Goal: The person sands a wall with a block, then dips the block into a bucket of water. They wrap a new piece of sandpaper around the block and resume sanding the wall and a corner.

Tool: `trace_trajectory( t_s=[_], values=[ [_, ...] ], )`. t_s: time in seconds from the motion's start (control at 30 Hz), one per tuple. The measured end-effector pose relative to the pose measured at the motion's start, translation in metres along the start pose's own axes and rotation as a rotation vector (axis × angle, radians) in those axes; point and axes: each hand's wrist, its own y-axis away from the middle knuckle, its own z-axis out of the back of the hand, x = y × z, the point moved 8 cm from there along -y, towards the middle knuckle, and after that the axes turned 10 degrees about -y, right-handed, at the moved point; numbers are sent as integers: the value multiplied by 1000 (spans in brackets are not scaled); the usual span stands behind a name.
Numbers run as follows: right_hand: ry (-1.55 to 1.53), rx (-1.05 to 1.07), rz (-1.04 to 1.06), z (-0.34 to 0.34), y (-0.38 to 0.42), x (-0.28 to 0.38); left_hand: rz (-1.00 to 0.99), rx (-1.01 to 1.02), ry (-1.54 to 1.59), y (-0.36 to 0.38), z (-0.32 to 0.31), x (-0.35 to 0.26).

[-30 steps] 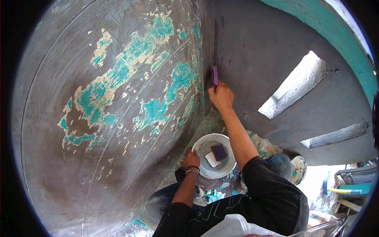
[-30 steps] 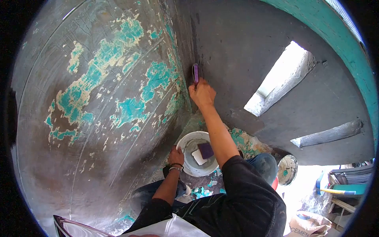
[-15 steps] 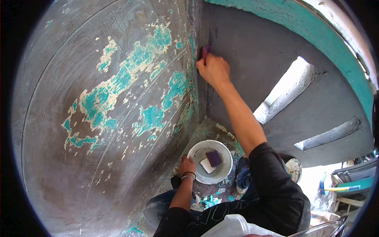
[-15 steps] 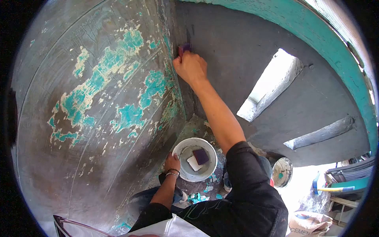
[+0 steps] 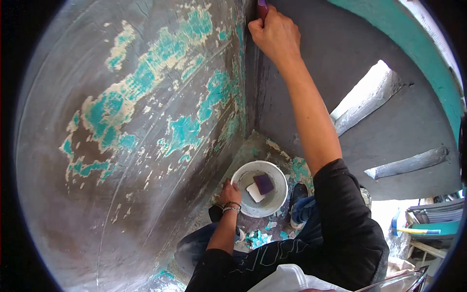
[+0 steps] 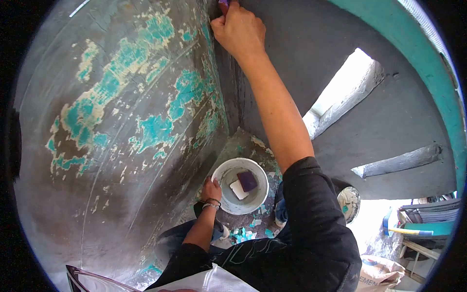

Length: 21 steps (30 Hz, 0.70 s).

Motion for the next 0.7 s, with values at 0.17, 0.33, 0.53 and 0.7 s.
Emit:
trace_trajectory(
  t_s=[0.17,0.33,0.53,0.7],
  values=[
    [-2,136,-135,-46,76,-57,26,62,35,-1,5,-6],
    [-57,264,-336,-133,237,-148,18,29,83,-2,-3,-3],
    [-101,346,-509,-175,322,-203,-4,-26,94,-7,-7,0],
    [-204,354,-651,-155,276,-154,-9,-14,69,-4,-2,-2]
  ],
)
